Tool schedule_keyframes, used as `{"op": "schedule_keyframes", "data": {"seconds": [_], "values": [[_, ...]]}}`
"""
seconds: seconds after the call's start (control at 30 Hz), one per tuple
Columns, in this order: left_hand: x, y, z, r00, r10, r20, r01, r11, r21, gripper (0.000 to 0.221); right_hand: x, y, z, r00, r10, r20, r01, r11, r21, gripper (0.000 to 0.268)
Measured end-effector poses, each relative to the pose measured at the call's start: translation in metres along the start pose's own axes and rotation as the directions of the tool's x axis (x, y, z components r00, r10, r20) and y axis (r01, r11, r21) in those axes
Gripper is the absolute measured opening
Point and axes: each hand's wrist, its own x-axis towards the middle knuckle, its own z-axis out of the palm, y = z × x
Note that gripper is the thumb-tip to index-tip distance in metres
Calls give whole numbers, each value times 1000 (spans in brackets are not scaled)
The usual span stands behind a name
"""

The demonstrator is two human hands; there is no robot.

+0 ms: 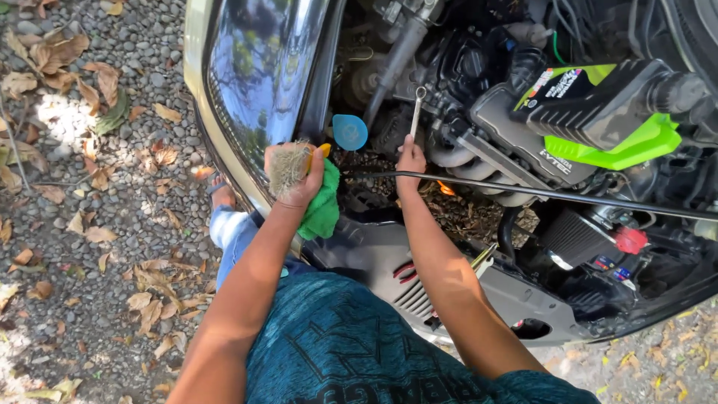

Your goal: Cleaning the engine bay with a brush and wiping the car window with a microfiber cloth.

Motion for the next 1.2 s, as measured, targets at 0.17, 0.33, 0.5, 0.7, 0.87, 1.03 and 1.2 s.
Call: {"op": "schedule_keyframes", "data": {"seconds": [0.17,0.33,0.5,0.7,0.87,1.03,1.2], "values": [[5,9,-11,1000,-8,4,8,998,57,31,9,-3,-5,999,37,1,-37,997,-71,51],[3,8,-1,1000,-24,17,22,994,109,34,29,5,-5,999,28,18,-26,996,-87,48],[1,8,4,999,-27,-40,30,997,73,36,35,9,-4,998,22,55,-13,989,-150,55],[10,15,-13,997,-19,-72,24,997,77,34,25,13,21,998,4,64,6,989,-151,59],[6,16,-12,998,-17,-62,20,999,51,34,20,14,39,994,52,101,-49,998,-25,61],[8,18,-13,997,-25,-73,30,997,73,34,32,12,9,992,-101,79,117,962,-247,58],[6,17,-10,995,-14,-94,20,997,70,32,35,14,4,985,-118,122,148,949,-280,59]]}}
